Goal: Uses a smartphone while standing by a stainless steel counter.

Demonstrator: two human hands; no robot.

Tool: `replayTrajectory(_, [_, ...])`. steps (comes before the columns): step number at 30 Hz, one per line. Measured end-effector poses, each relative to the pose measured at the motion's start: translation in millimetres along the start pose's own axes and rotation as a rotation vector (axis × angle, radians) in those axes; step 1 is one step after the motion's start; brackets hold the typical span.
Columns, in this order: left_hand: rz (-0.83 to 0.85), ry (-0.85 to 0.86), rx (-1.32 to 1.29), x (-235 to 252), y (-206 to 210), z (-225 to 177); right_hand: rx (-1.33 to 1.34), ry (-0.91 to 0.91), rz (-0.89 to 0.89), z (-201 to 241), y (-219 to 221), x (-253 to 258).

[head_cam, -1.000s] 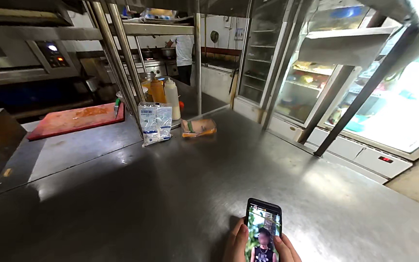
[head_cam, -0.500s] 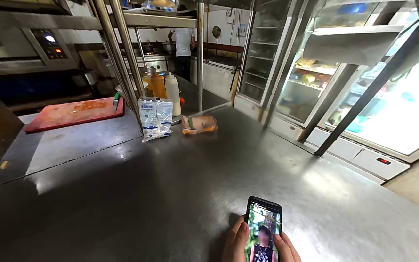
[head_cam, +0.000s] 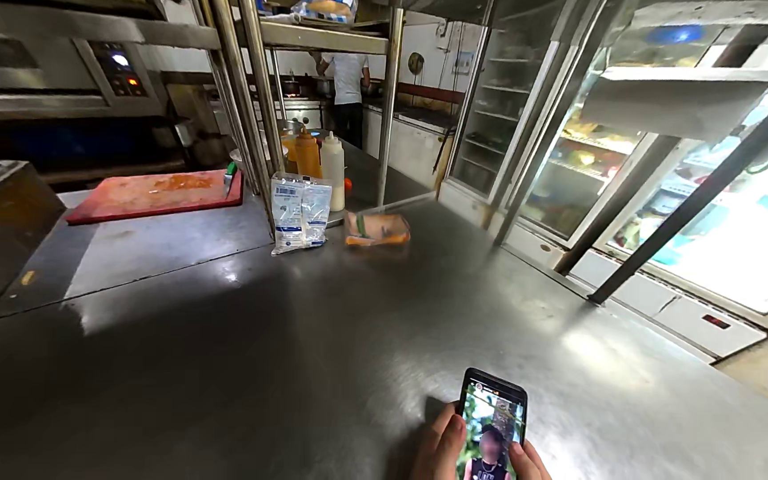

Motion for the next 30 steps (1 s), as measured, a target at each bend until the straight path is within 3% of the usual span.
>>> replayTrajectory(30, [0.053,0.029,0.000,1.1,1.3,-1.6,-0.024,0.007,-0.022,0.7,-0.4,0.2])
Point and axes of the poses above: each hand's wrist, its own x-axis towards the middle knuckle, its own y-axis out of the palm, z = x × y, the point moved 3 cm from there along x, towards the middle knuckle, and after that the axes turned 9 degrees about -y, right-handed, at the moved point
